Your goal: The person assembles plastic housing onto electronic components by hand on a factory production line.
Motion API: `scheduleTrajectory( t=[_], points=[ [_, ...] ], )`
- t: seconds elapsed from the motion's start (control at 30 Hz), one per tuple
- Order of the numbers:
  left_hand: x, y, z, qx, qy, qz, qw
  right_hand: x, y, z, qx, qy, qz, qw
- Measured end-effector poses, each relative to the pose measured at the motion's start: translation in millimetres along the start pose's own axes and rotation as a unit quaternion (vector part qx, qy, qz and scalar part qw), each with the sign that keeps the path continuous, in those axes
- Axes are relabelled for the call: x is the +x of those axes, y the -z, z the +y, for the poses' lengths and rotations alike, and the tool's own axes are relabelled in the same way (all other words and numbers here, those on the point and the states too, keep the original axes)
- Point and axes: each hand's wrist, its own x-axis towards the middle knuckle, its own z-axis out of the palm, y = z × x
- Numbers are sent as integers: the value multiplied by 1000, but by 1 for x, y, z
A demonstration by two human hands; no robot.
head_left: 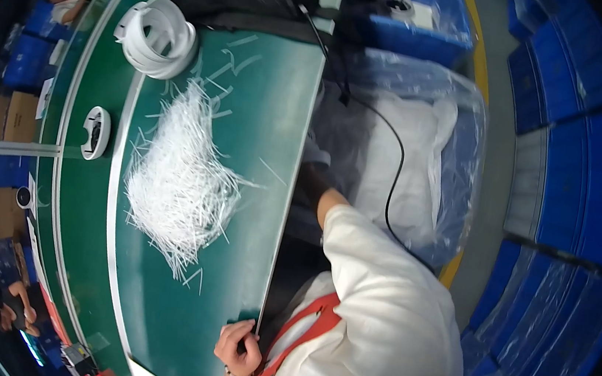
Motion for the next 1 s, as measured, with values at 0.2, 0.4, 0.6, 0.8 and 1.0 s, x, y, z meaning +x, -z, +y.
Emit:
scheduleTrajectory(
  t=[0.2, 0.4, 0.6, 0.8, 1.0],
  points=[
    [5, -37, -1, -41, -17, 3, 999, 96, -29, 47, 355, -134, -271, 885],
    [8, -31, 0, 23, 29, 40, 998, 160, 89, -80, 344, 102, -371, 857],
    [3, -23, 16, 35, 45, -20, 998, 188, 310, -87, 309, -88, -461, 827],
    [38, 15, 19, -50, -78, -104, 990, 169, 442, -108, 287, 67, -610, 736],
    [173, 3, 0, -34, -119, -157, 980, 207, 536, -175, 353, 195, -714, 573]
  ],
)
